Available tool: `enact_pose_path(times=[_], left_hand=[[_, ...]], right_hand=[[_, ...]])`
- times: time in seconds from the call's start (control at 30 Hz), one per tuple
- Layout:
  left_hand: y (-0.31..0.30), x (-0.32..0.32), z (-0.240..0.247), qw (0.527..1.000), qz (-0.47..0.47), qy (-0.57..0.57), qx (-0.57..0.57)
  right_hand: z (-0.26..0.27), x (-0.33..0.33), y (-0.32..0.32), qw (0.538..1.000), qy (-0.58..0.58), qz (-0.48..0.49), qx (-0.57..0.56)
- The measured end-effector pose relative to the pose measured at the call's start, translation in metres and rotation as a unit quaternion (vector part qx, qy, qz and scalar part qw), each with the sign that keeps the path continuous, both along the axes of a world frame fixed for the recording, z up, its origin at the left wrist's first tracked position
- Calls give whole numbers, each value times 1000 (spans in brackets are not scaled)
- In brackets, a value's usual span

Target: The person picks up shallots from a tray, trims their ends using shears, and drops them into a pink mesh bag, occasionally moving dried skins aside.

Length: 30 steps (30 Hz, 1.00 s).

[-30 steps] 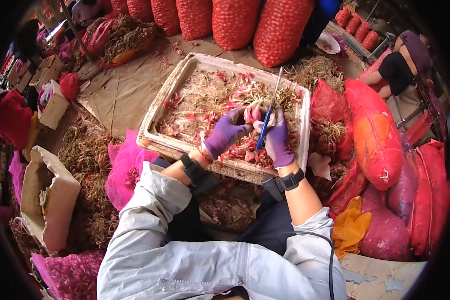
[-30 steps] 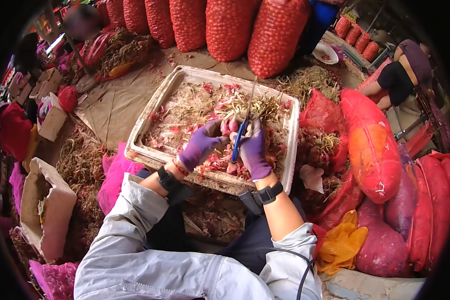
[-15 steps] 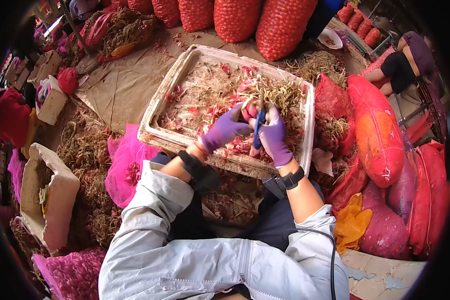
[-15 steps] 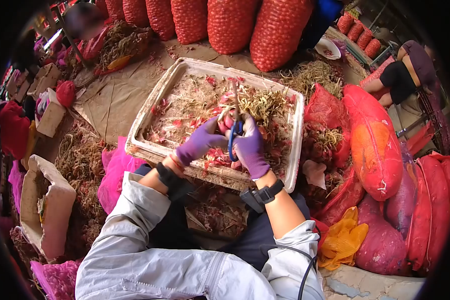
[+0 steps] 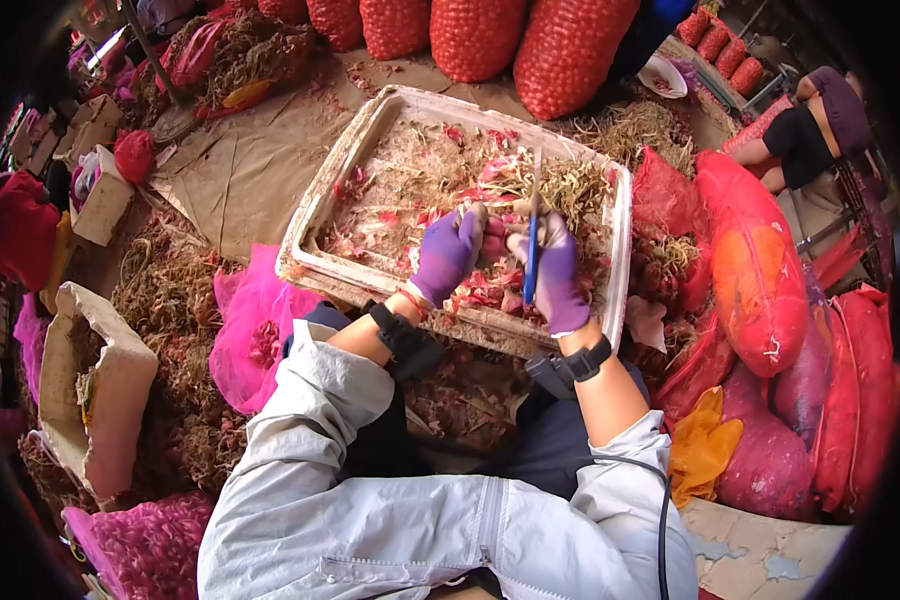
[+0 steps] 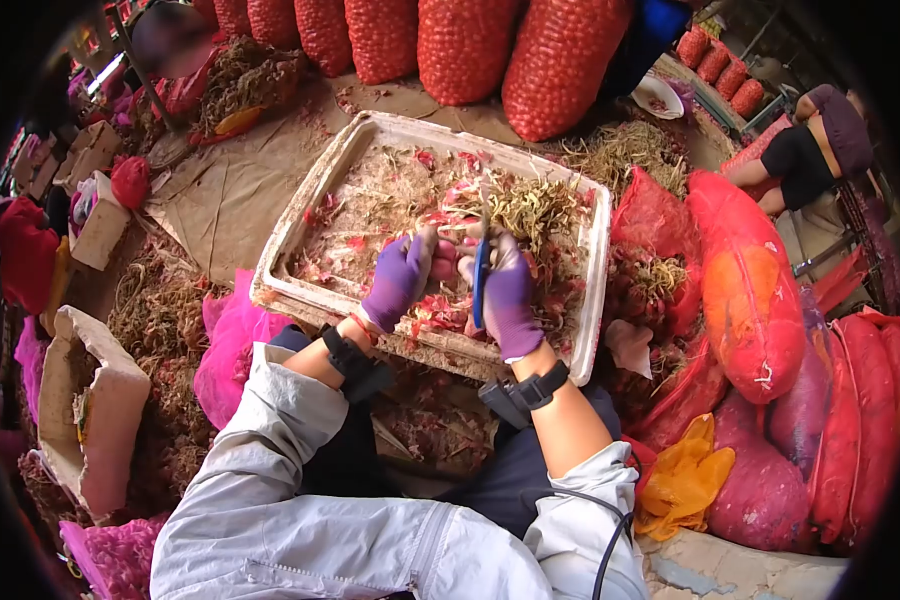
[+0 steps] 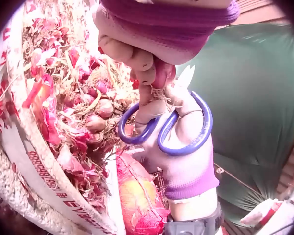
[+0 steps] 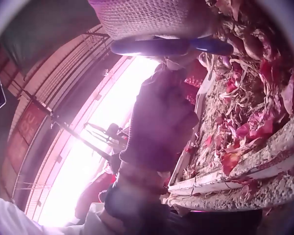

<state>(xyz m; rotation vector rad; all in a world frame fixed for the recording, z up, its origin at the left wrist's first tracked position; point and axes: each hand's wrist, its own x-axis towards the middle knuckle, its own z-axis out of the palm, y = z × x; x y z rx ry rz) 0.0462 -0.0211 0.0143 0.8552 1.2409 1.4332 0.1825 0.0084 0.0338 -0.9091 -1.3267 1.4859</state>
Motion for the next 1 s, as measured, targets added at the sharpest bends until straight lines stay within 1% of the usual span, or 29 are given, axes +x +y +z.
enact_pose_path(times=[0.03,0.07,0.1,0.13,0.17,0.2,0.23,0.27,0.3,0.33,0.37,0.4,0.43,0.47,0.5,0.53,0.6,0.63,0.7,0.73,0.8,0.83,0.87,0.9,0.93,0.97,1.0], left_hand=[[2,-8,0,999,-19,27,18],[10,-15,-4,999,-18,29,19],[20,-23,-13,999,30,-6,23],[18,-35,-8,993,3,-114,-22],[16,-47,-1,973,-12,-218,-73],[18,-50,-15,951,-40,-307,22],[19,-51,-19,938,-50,-340,45],[19,-52,-24,924,-62,-372,66],[12,-49,-16,926,-70,-366,66],[12,-49,-18,908,-99,-403,55],[11,-46,-15,915,-78,-394,34],[9,-41,-9,921,-57,-385,12],[6,-39,-4,921,-57,-386,11],[4,-39,0,952,-63,-300,-9],[2,-38,3,975,-68,-211,-29],[1,-34,3,975,-68,-211,-27],[-2,-24,4,992,14,-125,-13],[2,-24,2,990,32,-133,-40],[4,-24,1,988,39,-144,-42],[4,-24,0,986,46,-156,-45],[6,-24,1,984,50,-164,-48],[6,-24,2,982,54,-171,-51],[6,-22,3,982,54,-171,-52],[6,-20,5,984,79,-152,-54],[6,-19,7,984,103,-132,-55],[5,-18,7,984,103,-132,-55],[4,-18,6,989,108,-101,-7]], right_hand=[[3,3,-1,999,33,-19,-21],[8,5,0,996,67,-38,-39],[13,5,0,996,54,-77,-6],[7,13,8,998,4,-51,24],[-4,13,9,999,-14,-33,38],[-4,11,5,998,-32,-14,54],[-6,9,-1,980,-164,-3,112],[-8,7,-7,936,-302,2,179],[-10,5,-13,876,-416,2,242],[-4,2,-19,828,-467,15,308],[-14,1,-20,821,-458,9,342],[-17,0,-23,821,-459,10,340],[-19,-2,-24,819,-459,-6,343],[-20,-4,-25,818,-458,-21,347],[-22,-6,-25,825,-461,-20,325],[-23,-7,-25,825,-461,-20,326],[-23,-9,-25,829,-472,-14,298],[-22,-9,-26,829,-472,-14,299],[-20,-10,-28,850,-444,-10,283],[-21,-11,-27,850,-444,-10,283],[-21,-12,-27,888,-416,10,194],[-22,-11,-27,888,-417,11,193],[-22,-11,-27,884,-409,-6,227],[-18,-13,-28,878,-400,-23,261],[-12,-14,-30,878,-400,-24,261],[-6,-14,-33,884,-403,-21,237],[0,-15,-36,889,-406,-19,213]])
